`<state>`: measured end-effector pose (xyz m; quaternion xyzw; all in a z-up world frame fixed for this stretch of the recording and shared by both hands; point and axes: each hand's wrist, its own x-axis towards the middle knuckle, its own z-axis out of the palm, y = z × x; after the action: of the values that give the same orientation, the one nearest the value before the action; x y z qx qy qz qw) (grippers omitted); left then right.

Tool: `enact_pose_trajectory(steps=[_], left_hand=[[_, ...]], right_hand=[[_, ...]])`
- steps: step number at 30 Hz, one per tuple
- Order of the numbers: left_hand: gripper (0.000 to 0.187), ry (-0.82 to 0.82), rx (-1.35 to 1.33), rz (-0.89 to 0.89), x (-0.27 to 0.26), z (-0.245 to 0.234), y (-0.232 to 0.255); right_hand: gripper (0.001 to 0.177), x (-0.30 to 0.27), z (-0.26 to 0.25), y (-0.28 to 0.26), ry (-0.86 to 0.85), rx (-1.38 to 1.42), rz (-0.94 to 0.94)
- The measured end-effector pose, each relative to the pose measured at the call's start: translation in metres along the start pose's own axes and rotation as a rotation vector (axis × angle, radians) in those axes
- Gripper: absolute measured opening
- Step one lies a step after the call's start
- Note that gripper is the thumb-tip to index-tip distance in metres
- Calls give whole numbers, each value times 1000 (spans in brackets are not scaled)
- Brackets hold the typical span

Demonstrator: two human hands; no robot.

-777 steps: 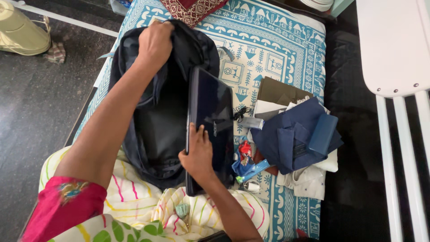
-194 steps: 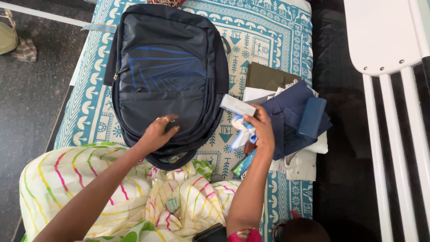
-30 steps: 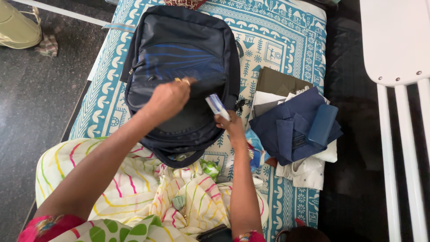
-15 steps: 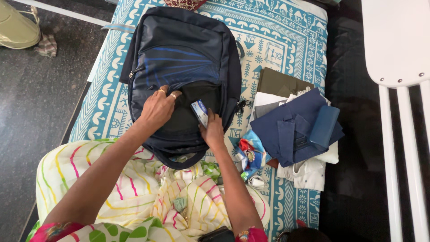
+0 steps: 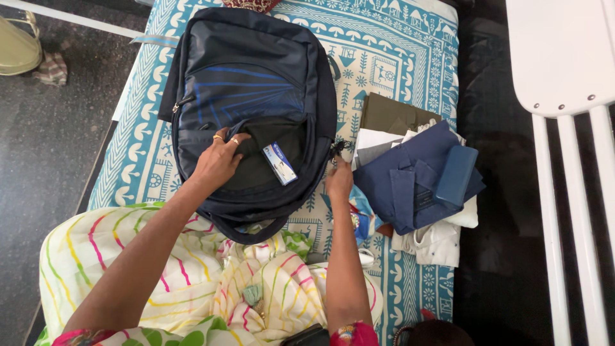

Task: The person wipes a closed laptop with a cloth, places it into a backpack, then adds a small box and folded clothes into the bag. The person also wipes the exterior of the backpack with the cloth.

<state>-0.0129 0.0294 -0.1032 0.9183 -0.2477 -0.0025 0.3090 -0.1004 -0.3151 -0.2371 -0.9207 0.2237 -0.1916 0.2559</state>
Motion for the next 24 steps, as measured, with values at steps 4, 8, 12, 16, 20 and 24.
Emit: enact_pose_trajectory(steps=[4, 8, 12, 16, 20, 24], left_hand=[[55, -20, -12, 0, -3, 3, -1], [55, -9, -28, 19, -7, 2, 2], [52, 43, -55, 91, -9, -2, 9], [48, 21, -27, 65, -8, -11, 19], [59, 38, 24, 136, -10, -20, 30], [66, 11, 7, 230, -16, -28, 39]], right_hand=[[55, -7, 17, 7, -71, -85, -100], [35, -5, -1, -16, -74, -131, 1], [19, 1, -39, -59, -24, 240, 21], [24, -23, -48, -114, -239, 361, -211], [70, -53, -39, -147, -523, 40, -366], [81, -64, -29, -149, -454, -90, -291]])
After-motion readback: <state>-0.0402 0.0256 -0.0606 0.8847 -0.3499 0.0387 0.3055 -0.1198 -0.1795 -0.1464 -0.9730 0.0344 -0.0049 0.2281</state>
